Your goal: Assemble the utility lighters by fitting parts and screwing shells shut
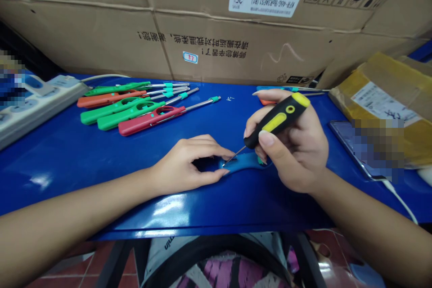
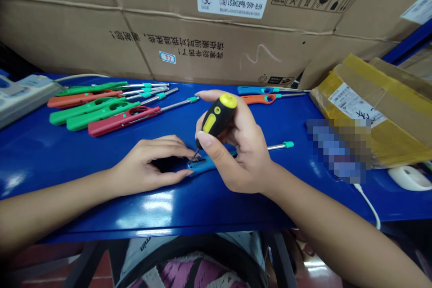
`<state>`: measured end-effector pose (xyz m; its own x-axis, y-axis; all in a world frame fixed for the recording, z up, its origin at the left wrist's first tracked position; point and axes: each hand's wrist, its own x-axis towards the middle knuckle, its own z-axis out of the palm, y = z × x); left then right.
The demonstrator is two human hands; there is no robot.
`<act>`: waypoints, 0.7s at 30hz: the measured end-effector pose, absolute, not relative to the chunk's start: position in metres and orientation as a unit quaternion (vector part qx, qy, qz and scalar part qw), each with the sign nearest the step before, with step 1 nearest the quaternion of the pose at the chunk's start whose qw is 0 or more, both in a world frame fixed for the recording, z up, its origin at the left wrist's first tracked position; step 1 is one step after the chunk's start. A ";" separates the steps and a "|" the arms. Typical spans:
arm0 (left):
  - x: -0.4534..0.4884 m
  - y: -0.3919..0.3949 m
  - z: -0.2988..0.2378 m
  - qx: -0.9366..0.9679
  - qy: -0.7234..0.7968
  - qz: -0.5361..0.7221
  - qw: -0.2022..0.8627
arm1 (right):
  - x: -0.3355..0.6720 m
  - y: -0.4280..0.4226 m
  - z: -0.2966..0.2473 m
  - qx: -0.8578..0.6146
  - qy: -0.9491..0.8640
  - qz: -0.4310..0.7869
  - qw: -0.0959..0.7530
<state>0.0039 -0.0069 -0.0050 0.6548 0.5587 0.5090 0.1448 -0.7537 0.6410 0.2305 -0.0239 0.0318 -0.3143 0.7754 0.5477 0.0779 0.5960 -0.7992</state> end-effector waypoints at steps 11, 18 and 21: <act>0.003 -0.006 -0.007 0.890 0.221 0.304 0.259 | 0.232 -0.024 0.032 -0.289 -0.760 0.316 0.489; 0.003 -0.005 -0.009 0.888 0.230 0.291 0.270 | 0.230 -0.023 0.027 -0.272 -0.767 0.323 0.484; 0.004 -0.006 -0.008 0.887 0.233 0.289 0.275 | 0.230 -0.022 0.026 -0.274 -0.768 0.322 0.481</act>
